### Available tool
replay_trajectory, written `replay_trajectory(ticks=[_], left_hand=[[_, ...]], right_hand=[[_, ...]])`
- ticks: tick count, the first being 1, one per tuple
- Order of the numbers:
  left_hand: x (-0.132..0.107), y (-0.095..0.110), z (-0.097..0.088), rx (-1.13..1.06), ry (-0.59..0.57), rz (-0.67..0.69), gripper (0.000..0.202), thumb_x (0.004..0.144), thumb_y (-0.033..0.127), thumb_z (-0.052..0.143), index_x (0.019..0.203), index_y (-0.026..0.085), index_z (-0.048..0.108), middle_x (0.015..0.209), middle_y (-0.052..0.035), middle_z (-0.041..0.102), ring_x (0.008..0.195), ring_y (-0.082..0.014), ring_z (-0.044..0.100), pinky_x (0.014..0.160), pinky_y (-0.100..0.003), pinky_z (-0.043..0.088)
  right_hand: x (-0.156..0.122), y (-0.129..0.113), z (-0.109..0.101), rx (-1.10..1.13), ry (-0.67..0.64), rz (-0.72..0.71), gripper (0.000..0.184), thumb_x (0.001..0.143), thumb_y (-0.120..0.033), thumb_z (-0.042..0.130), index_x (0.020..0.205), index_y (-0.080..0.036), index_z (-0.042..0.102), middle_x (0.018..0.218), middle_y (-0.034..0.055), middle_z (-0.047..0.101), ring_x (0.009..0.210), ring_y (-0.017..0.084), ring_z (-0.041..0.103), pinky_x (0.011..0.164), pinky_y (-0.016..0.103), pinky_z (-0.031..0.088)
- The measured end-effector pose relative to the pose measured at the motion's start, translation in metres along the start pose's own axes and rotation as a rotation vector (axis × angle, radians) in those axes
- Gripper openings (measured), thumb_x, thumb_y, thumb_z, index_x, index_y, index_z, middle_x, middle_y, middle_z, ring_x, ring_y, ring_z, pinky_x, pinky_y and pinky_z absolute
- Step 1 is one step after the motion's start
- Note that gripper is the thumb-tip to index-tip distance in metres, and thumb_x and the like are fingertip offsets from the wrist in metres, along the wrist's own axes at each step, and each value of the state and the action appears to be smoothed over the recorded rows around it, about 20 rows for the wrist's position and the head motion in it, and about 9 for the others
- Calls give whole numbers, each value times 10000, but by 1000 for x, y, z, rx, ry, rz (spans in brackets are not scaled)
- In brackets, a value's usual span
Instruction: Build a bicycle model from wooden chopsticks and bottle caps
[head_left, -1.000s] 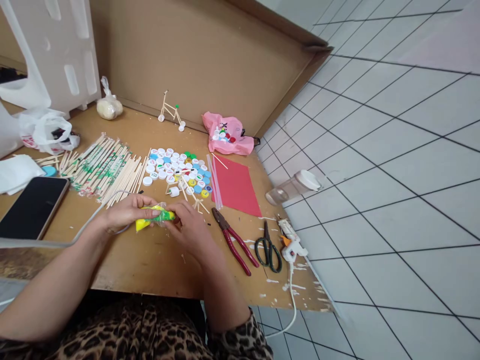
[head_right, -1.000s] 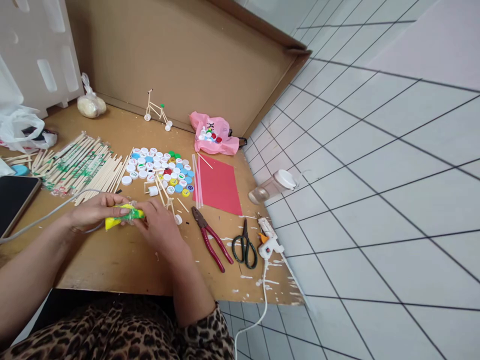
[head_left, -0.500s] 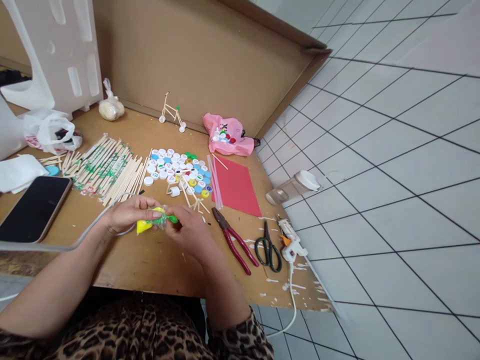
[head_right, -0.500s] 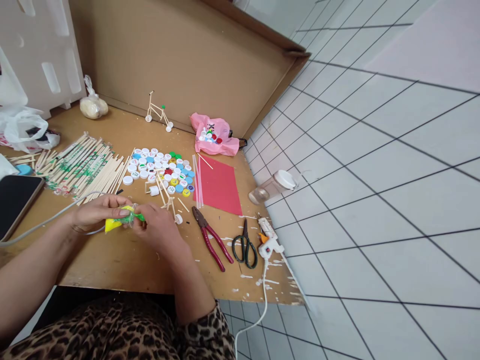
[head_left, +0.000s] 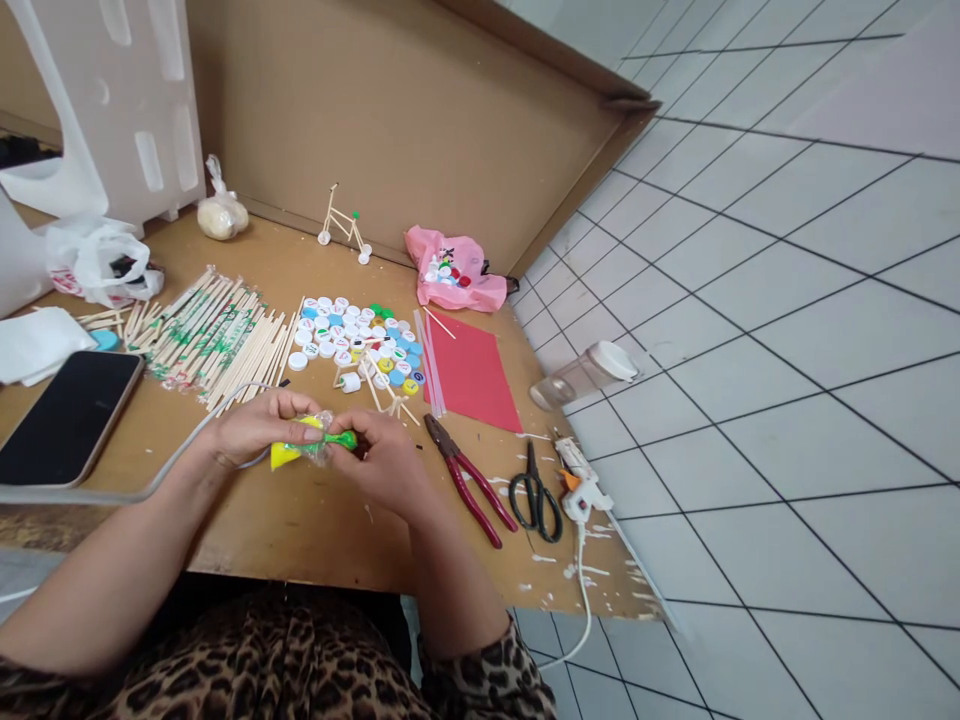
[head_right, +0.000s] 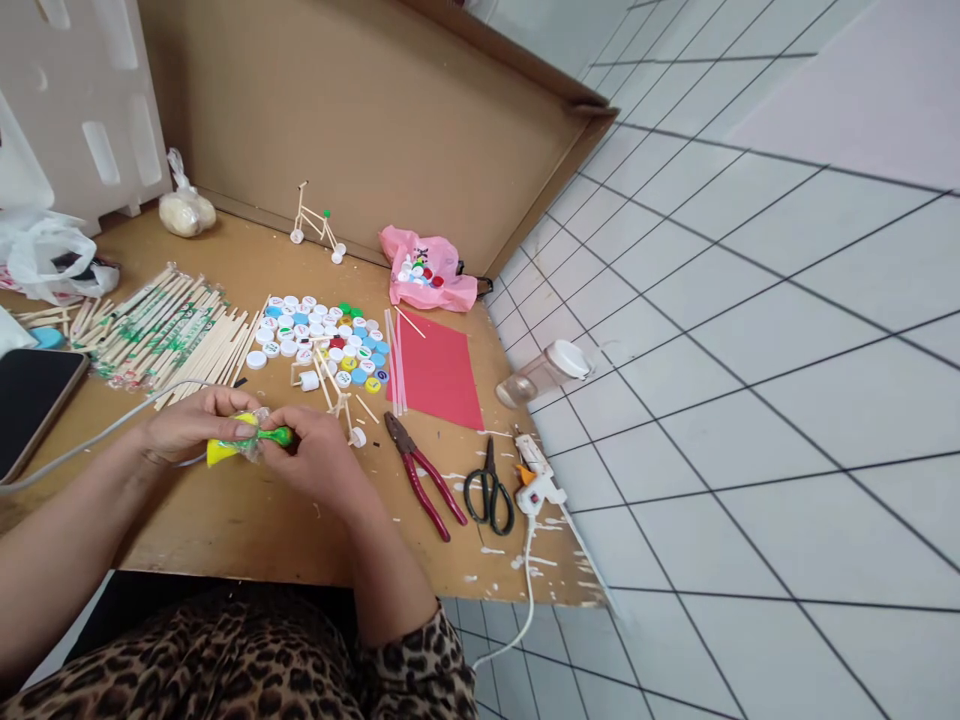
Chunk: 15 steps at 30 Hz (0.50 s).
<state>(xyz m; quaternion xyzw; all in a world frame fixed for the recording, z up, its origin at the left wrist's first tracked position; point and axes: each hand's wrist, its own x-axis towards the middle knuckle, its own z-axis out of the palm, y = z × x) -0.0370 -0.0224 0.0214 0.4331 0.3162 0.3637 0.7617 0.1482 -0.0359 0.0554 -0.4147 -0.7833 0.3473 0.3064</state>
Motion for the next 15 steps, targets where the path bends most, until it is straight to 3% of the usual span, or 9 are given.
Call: replay_trajectory(ticks=[2,5,9,12,15], left_hand=[[-1,0,1,-31,-12,14,340,536,337,900,737,136,713,644,-24,716,557,-121,614,560,-230,451],[-3,1,1,-85,-40,72,370,529,377,905,736,142,709,609,-7,691,529,-108,597,533,-216,432],[-1,7,-3,-155,33,206,348,554,382,901,708,154,687,606,8,663,534,-98,594,547,-208,449],[1,9,-4,-167,163,300,379,563,404,898,781,172,694,654,3,682,601,-115,627,598,-212,476],[1,9,-2,-98,208,316,404,594,434,879,837,170,693,690,-9,700,624,-127,623,603,-221,481]], right_hand=[[1,0,4,222,-5,111,54,736,-202,628,714,-203,579,581,-76,503,495,64,404,496,198,364],[-1,-2,7,605,-23,237,211,722,-367,681,724,-225,525,543,-92,461,421,56,366,423,198,353],[-10,-12,-4,968,-22,145,422,690,-567,700,712,-253,419,585,-92,416,364,33,238,320,182,248],[-14,-19,-16,1055,-73,26,496,684,-646,659,702,-263,343,635,-78,410,371,35,233,301,178,247],[-10,-17,-16,1011,-68,81,517,722,-701,572,676,-256,312,643,-62,409,398,46,262,310,186,270]])
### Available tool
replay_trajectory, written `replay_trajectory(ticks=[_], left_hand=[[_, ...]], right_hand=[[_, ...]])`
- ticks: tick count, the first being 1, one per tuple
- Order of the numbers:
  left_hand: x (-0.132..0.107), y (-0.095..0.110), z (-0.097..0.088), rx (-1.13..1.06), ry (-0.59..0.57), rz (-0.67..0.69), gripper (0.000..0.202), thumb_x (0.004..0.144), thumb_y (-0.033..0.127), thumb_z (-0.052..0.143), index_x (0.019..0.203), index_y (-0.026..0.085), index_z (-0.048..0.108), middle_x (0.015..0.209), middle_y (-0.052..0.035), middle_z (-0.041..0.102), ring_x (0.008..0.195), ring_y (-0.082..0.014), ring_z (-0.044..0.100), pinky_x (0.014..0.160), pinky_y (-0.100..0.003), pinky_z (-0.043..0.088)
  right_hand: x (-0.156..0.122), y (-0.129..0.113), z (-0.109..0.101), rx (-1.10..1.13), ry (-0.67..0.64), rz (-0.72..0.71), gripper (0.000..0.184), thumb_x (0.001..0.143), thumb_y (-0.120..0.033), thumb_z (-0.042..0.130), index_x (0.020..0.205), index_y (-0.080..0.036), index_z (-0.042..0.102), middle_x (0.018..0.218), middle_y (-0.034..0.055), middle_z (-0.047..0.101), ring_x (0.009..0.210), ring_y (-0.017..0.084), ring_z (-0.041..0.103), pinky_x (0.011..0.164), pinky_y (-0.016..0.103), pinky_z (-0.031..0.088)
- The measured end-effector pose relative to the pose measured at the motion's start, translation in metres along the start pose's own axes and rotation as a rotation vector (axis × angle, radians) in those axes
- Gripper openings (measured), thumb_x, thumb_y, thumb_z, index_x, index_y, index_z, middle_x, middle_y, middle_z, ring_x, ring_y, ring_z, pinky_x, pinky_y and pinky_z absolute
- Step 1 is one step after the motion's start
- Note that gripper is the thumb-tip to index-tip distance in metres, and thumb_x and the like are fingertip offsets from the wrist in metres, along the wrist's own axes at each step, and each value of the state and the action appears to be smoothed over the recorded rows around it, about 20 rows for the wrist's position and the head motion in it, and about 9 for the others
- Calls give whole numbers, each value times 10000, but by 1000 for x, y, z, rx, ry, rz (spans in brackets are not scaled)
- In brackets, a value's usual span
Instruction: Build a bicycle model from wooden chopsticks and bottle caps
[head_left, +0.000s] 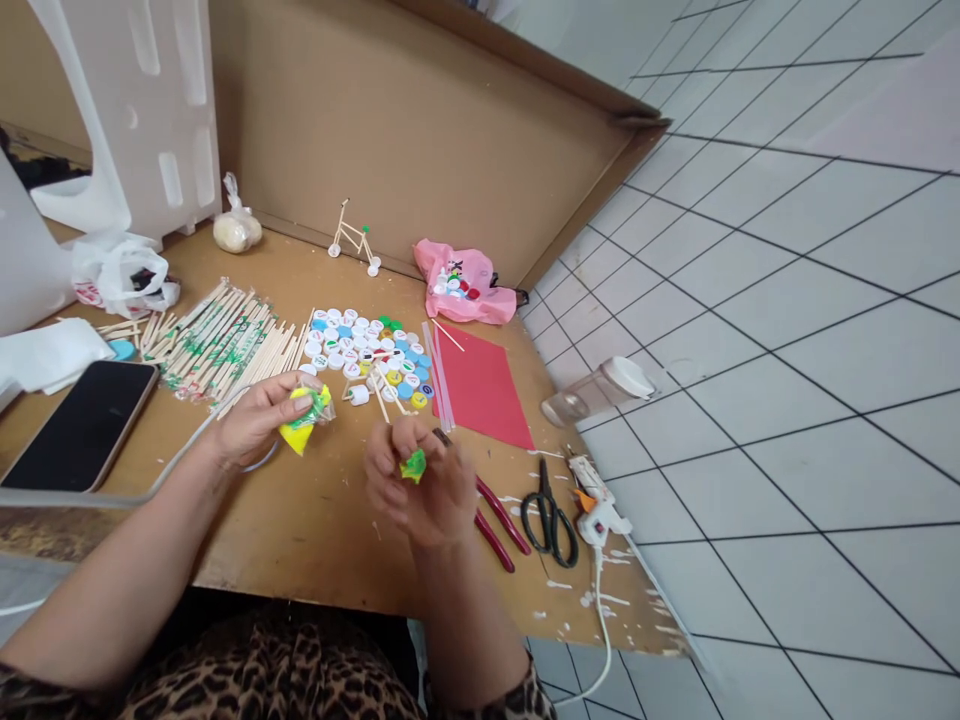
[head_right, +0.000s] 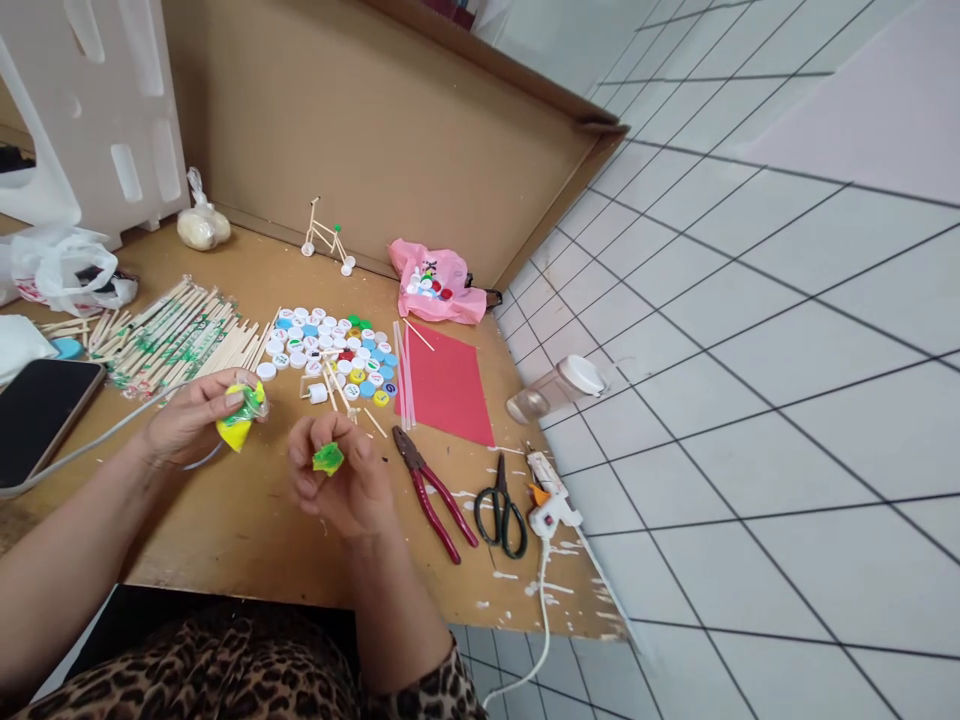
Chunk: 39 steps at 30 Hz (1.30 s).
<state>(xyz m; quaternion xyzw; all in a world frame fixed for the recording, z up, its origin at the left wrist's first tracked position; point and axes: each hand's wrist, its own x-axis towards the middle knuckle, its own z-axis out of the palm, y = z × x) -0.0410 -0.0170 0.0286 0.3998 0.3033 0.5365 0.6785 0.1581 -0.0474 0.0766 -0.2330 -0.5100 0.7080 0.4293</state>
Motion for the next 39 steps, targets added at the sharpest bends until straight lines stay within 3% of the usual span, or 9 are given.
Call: replay_trajectory(ticks=[5,7,9,15,18,25,30,35,39], left_hand=[[-2,-1,5,116,-15,19,406,615,466,860,824,164,686,693,-8,693,596,-118,585,566,-221,477],[-2,-2,6,153,-7,43,408,615,486,854,804,162,693,689,-6,689,599,-111,579,588,-218,479],[-1,-3,7,205,3,64,415,621,516,839,787,160,705,703,-13,694,616,-112,580,606,-217,478],[2,-9,7,327,15,70,499,654,618,764,872,169,756,856,-67,748,788,-193,653,744,-288,513],[2,-11,7,309,28,25,548,651,657,741,900,171,770,880,-81,762,851,-226,675,791,-315,511],[2,-13,10,246,116,15,550,635,640,756,918,169,785,993,-109,772,920,-260,686,827,-331,503],[1,-12,13,310,103,1,562,664,668,715,931,179,789,963,-104,776,849,-247,692,748,-312,511],[2,-11,15,449,87,145,528,682,701,678,849,215,800,926,-89,770,909,-241,675,820,-322,505],[3,-12,15,520,98,242,521,731,695,634,851,216,800,917,-86,760,897,-234,666,819,-326,510]], right_hand=[[8,20,1,-266,272,17,291,788,-449,622,744,-246,418,628,-74,468,403,54,374,358,187,300],[8,25,3,-443,293,-57,170,812,-365,607,894,-254,507,628,-84,489,421,63,405,403,199,340],[8,28,3,-639,280,-163,193,832,-302,591,1017,-256,563,624,-80,499,474,76,434,466,213,377],[14,38,-4,-1008,274,-403,196,843,-216,604,1035,-237,641,765,-10,634,666,127,575,655,281,499],[16,42,-8,-1050,309,-446,186,850,-211,600,1032,-236,633,896,25,678,730,143,613,704,305,532],[19,50,-11,-1091,330,-461,220,873,-215,583,1076,-287,632,950,29,659,835,178,615,769,350,546],[22,52,-15,-979,286,-361,184,814,-199,658,978,-280,682,833,3,574,729,147,566,626,283,519],[23,52,-17,-842,265,-313,89,791,-203,699,845,-274,703,781,-22,535,703,124,549,625,269,501],[20,51,-13,-885,355,-415,97,821,-206,662,865,-280,707,826,-7,539,740,135,558,654,291,504]])
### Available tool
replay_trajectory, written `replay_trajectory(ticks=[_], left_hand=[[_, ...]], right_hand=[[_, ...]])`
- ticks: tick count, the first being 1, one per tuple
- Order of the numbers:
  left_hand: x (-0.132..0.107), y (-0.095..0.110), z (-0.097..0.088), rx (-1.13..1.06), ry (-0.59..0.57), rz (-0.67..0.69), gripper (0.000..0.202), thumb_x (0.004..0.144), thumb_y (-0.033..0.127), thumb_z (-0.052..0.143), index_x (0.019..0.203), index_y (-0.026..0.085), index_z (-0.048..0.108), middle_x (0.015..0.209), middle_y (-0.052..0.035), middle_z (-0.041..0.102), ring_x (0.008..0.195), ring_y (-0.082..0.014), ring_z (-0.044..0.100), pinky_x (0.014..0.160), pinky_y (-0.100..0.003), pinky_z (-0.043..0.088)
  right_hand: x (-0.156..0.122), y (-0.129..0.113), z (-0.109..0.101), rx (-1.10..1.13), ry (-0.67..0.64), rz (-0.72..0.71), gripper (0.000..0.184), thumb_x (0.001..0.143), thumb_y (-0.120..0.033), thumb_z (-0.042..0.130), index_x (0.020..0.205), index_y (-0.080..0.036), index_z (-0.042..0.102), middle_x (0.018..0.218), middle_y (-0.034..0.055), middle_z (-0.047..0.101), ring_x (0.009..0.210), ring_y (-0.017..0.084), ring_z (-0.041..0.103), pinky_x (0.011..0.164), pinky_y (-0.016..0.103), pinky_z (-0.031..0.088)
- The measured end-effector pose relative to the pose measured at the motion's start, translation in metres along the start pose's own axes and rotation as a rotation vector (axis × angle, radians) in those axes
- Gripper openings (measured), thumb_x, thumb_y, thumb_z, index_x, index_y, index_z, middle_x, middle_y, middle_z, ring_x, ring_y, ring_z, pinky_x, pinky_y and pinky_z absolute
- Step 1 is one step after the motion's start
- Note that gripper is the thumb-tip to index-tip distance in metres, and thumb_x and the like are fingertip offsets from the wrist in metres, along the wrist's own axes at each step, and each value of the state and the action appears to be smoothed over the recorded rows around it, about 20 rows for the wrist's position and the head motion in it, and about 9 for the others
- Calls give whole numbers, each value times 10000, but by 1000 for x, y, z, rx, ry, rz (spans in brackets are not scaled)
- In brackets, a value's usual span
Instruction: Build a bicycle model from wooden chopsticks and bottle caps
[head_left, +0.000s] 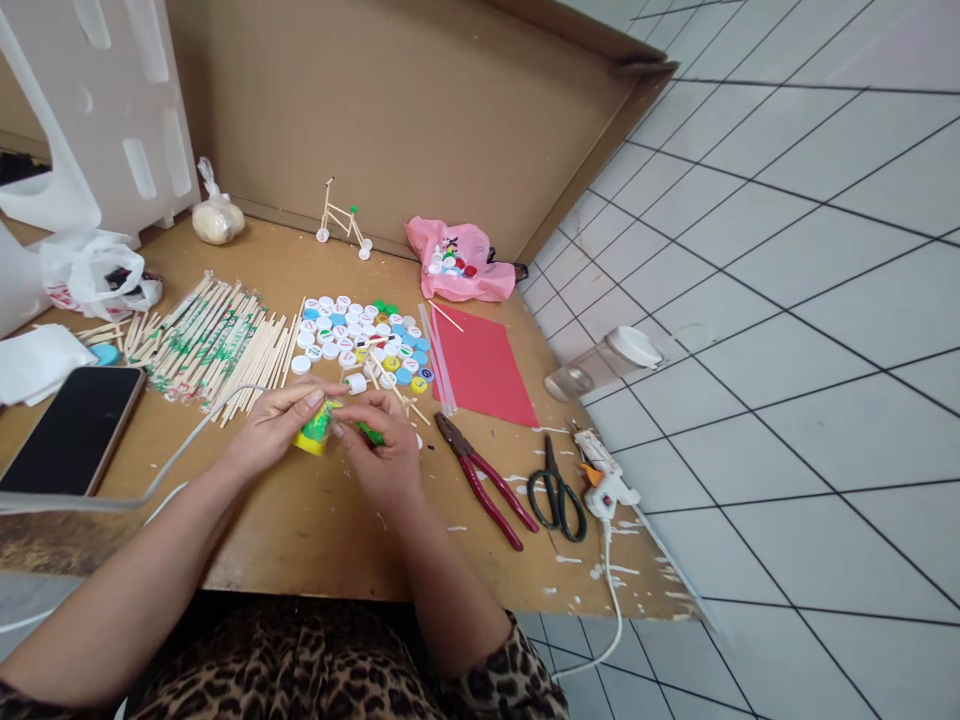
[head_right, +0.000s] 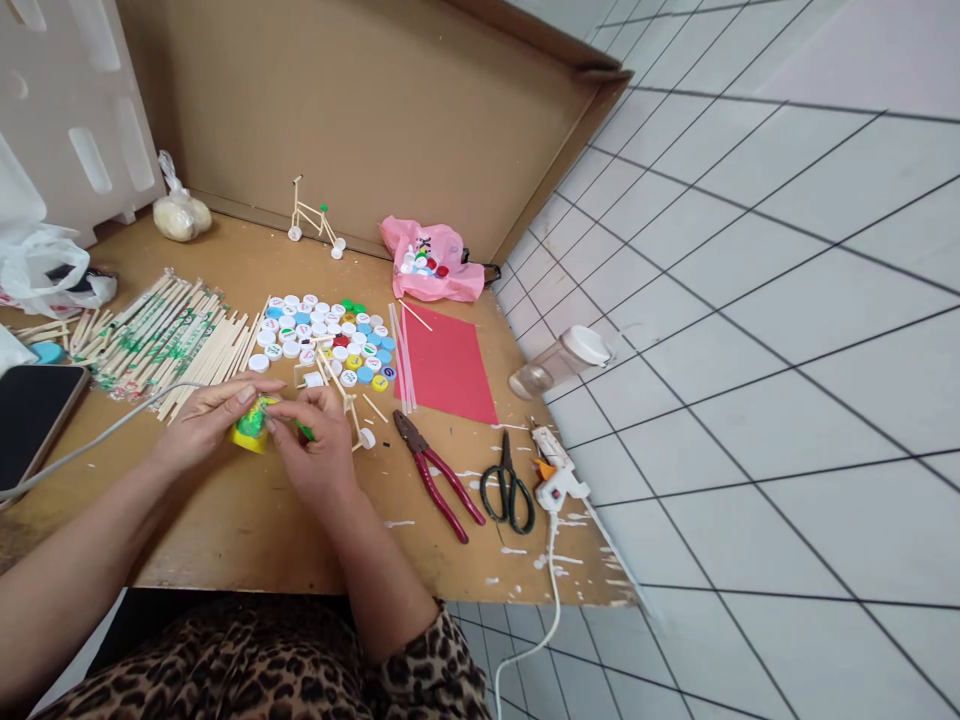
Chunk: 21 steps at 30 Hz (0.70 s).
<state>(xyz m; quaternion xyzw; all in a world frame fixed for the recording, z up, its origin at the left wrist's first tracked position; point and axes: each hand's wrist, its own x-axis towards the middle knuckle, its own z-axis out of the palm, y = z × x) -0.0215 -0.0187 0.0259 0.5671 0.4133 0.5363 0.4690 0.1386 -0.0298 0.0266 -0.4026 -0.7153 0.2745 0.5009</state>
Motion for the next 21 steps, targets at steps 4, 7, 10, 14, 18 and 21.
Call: replay_trajectory(ticks=[4,7,10,14,18,21], left_hand=[[-2,1,0,1,-3,-1,514,748,679,628,870,209,798,932,-94,756,893,-243,667,827,-341,513],[-3,3,1,-32,-2,3,507,750,675,631,868,211,799,941,-96,754,902,-245,668,838,-344,513],[-4,3,1,-60,-18,17,490,762,660,633,869,213,800,932,-93,751,883,-235,669,815,-332,518],[-3,2,2,-57,-14,58,469,778,645,628,847,215,800,877,-84,740,860,-223,667,813,-326,516],[-2,1,2,-30,-19,96,453,791,635,619,817,218,796,833,-77,720,850,-219,662,813,-332,512],[-2,2,3,-7,-12,105,457,794,637,611,809,218,792,840,-78,717,846,-218,656,800,-335,511]], right_hand=[[-3,-6,0,-43,173,-89,95,834,-212,642,915,-260,654,875,13,586,820,162,585,734,333,520],[-3,-7,-1,-56,126,-125,139,823,-232,666,955,-269,650,895,13,594,822,161,588,718,324,524],[-2,-5,-1,-58,46,-112,170,817,-250,682,981,-291,674,907,12,584,814,155,584,692,308,525],[0,-1,1,-4,-11,-74,164,810,-252,695,966,-301,701,890,3,574,811,147,582,704,306,527],[3,-1,2,52,-71,19,107,795,-215,703,874,-283,723,851,-4,573,824,150,599,754,322,531],[3,-6,-1,81,-53,38,110,804,-214,695,871,-296,726,845,-2,586,818,154,599,756,333,527]])
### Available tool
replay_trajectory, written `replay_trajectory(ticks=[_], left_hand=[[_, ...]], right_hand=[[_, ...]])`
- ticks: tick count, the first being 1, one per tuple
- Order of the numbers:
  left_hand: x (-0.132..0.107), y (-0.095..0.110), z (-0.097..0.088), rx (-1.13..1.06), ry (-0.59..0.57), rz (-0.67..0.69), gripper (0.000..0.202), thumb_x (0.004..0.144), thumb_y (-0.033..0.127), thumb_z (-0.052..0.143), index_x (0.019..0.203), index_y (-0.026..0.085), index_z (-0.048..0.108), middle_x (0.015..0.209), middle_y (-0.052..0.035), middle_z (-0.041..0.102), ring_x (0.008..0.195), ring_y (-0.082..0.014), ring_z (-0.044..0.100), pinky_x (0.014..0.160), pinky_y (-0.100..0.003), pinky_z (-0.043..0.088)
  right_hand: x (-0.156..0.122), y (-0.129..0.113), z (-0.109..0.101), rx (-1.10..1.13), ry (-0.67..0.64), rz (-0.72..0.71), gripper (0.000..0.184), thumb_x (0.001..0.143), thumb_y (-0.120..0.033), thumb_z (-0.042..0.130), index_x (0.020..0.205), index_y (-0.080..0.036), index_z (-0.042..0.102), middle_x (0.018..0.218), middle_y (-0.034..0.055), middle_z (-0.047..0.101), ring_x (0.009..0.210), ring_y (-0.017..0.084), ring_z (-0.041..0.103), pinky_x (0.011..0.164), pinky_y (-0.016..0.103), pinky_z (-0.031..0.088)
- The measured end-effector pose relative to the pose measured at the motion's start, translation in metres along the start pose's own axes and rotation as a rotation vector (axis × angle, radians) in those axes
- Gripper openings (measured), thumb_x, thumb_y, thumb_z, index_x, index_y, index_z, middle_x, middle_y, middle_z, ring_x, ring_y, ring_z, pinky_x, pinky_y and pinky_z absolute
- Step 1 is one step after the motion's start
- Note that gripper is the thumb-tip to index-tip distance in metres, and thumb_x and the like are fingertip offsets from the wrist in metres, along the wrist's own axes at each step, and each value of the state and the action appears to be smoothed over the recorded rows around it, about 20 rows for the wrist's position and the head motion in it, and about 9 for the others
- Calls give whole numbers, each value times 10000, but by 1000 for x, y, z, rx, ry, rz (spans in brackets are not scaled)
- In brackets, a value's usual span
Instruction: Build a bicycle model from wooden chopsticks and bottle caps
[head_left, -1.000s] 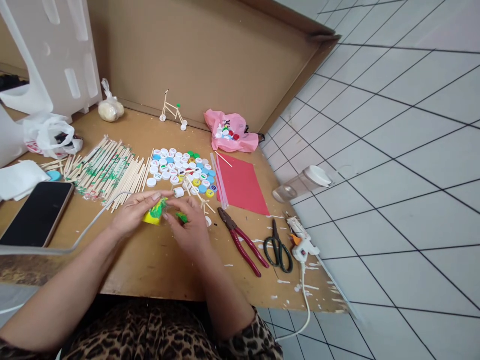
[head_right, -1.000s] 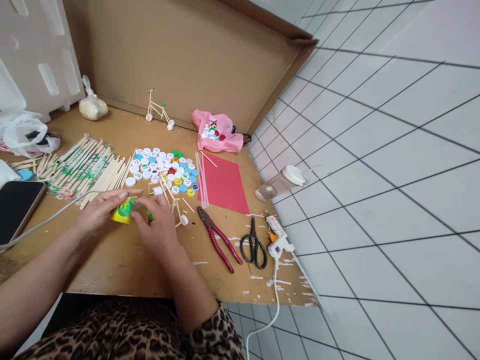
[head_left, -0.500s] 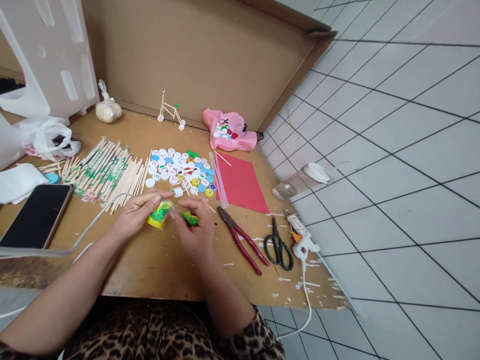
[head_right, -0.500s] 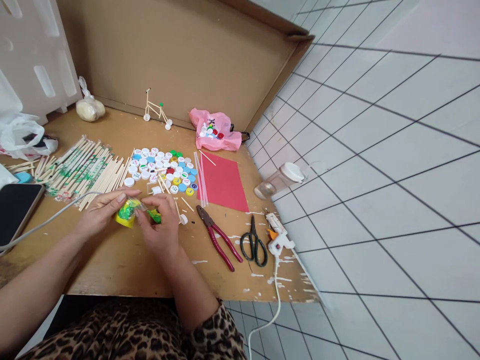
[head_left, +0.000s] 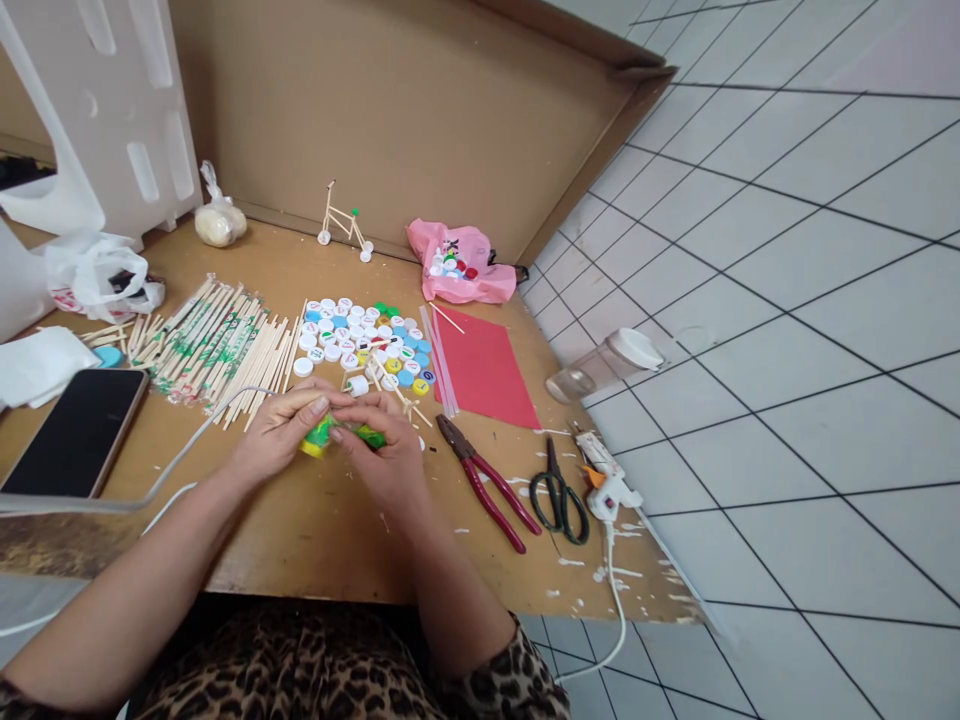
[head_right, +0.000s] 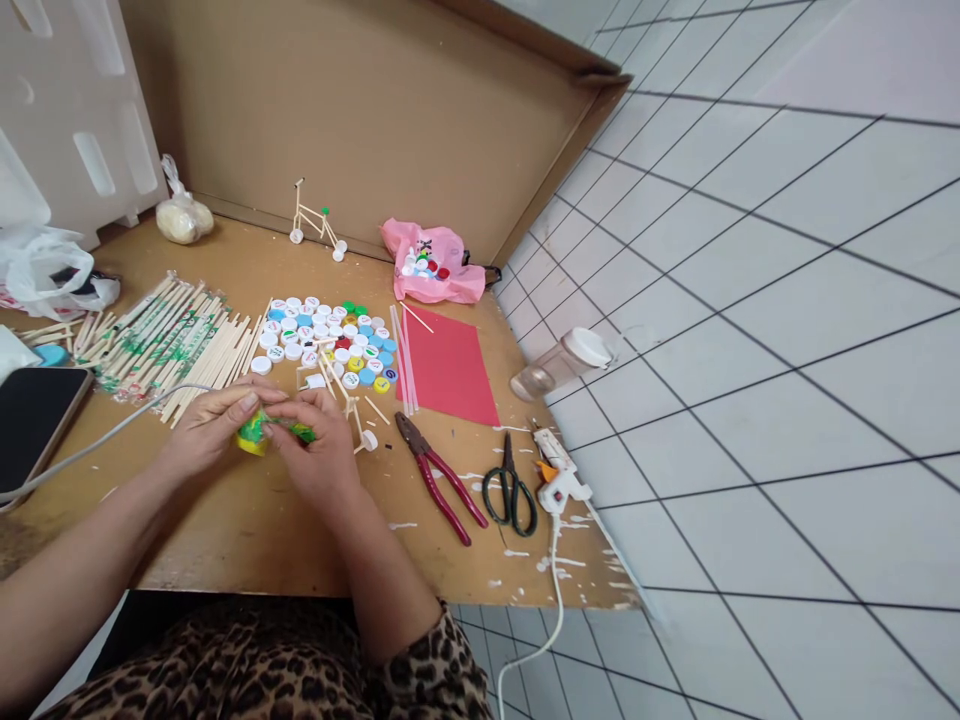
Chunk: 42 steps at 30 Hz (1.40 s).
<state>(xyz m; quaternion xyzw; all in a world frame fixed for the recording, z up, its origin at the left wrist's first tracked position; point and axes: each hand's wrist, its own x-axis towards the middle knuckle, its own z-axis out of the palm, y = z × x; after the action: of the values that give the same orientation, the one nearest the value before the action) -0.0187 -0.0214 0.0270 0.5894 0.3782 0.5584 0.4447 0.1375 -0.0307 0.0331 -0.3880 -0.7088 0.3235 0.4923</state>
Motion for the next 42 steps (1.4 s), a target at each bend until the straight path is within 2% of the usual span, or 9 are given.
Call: replay_trajectory(ticks=[5,10,13,21,28,33,36,39,42], left_hand=[[0,4,0,38,35,-18,495,787,669,591,805,215,787,854,-76,733,840,-220,656,767,-331,512],[-1,5,-1,43,32,-23,494,786,663,598,809,206,785,844,-82,741,846,-224,662,761,-323,515],[-1,4,-1,59,57,-3,489,788,659,600,814,208,787,824,-80,739,848,-224,659,762,-319,512],[-2,5,-1,97,41,29,479,817,639,580,805,204,781,747,-66,723,720,-193,650,668,-292,508],[-3,4,3,96,94,46,479,803,646,587,747,206,769,775,-75,740,742,-197,663,681,-293,519],[-3,2,3,29,142,-50,422,723,606,695,802,197,765,796,-63,752,685,-183,660,609,-273,515],[-2,3,2,-13,118,-42,330,681,529,763,686,199,741,694,-38,722,641,-167,642,596,-265,513],[0,5,2,-16,107,-2,294,695,484,766,611,207,717,640,-29,697,626,-160,627,606,-270,512],[1,6,2,6,94,25,313,716,502,750,612,209,716,631,-32,694,612,-157,619,601,-275,509]], right_hand=[[-5,-11,-9,4,203,-38,141,822,-224,675,924,-315,709,871,7,605,853,170,592,771,350,514],[-3,-8,-11,-52,70,-41,40,809,-239,682,832,-268,699,805,4,573,776,158,578,706,316,500],[-1,-6,-11,-90,44,-46,17,818,-238,662,817,-245,677,799,6,575,769,157,575,716,313,493],[3,-15,-17,-59,-71,6,163,813,-217,624,669,-220,549,691,-18,567,686,143,540,697,296,472],[2,-17,-13,87,-39,102,170,804,-274,608,672,-221,515,693,-17,576,656,132,528,652,275,468],[2,-12,-11,142,38,187,185,782,-331,651,674,-217,553,669,-13,599,631,133,543,615,269,477],[1,-9,-10,148,99,216,145,754,-342,692,755,-221,611,676,-16,617,624,131,556,598,263,482],[0,-6,-9,129,102,202,208,693,-318,761,857,-237,662,716,-15,650,642,136,583,603,271,497],[0,-6,-8,65,84,132,77,728,-282,745,751,-241,685,694,-11,651,648,142,589,628,290,505]])
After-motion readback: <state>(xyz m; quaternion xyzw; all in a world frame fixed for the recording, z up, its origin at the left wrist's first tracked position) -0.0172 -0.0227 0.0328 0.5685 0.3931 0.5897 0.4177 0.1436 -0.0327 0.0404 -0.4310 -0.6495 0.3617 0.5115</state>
